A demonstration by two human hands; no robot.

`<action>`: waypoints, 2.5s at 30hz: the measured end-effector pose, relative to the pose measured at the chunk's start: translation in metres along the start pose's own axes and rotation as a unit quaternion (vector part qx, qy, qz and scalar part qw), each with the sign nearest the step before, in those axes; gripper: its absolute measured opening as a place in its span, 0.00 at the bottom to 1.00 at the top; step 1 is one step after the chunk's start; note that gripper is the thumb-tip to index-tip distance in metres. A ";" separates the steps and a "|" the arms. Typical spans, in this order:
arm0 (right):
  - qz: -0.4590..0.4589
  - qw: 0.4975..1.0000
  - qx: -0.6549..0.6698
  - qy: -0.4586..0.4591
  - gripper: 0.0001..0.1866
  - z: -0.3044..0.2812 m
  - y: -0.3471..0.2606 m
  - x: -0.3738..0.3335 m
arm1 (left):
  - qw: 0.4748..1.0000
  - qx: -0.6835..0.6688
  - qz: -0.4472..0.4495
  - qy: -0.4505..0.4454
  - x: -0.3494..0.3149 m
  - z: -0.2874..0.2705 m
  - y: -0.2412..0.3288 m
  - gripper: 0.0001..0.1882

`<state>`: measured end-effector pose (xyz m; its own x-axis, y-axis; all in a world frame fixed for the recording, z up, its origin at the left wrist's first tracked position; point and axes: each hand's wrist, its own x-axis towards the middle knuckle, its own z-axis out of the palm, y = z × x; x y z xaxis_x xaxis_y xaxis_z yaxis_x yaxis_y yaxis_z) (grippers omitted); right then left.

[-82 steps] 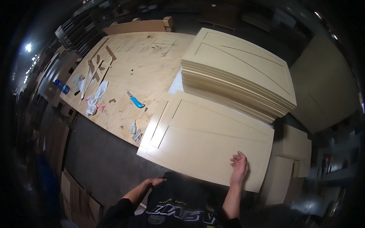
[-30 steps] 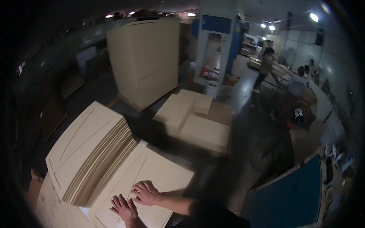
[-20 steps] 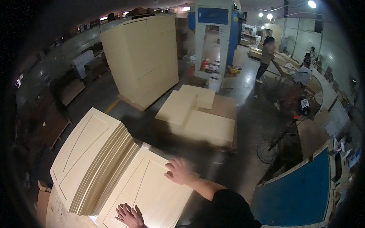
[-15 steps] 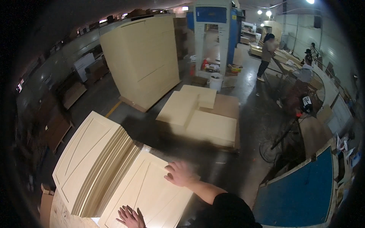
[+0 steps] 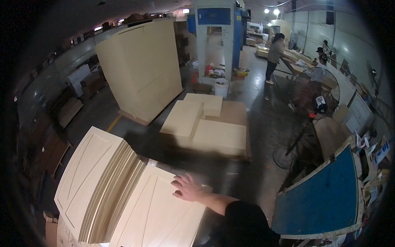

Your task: The person applies glue to wooden slats and attaches them to cabinet panels on a workbench using a ruler for alignment, trims a piece with a utility knife, and later sorts a pile of slats on the floor with another person.

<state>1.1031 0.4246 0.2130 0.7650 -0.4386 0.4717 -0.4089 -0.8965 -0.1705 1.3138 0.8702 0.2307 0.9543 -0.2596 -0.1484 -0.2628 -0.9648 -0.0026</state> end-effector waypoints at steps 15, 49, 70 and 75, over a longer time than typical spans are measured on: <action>-0.145 0.958 0.222 -0.112 0.33 0.058 -0.191 -0.006 | 1.000 0.012 0.010 0.024 0.003 0.018 -0.011 0.35; 0.036 0.991 0.060 -0.113 0.29 0.000 0.001 0.001 | 0.912 0.267 0.145 0.276 0.083 0.117 -0.082 0.33; 0.051 0.976 0.001 -0.214 0.35 0.006 -0.007 0.010 | 0.944 -0.007 0.226 0.242 -0.001 0.017 0.112 0.31; 0.019 0.996 0.010 -0.081 0.28 0.010 -0.013 0.006 | 0.963 -0.143 0.211 0.083 -0.006 0.007 0.172 0.35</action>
<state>1.1180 0.4327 0.2098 0.8204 -0.4752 0.3180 -0.4303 -0.8793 -0.2039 1.2615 0.7065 0.2240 0.7864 -0.6120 0.0833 -0.6054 -0.7370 0.3006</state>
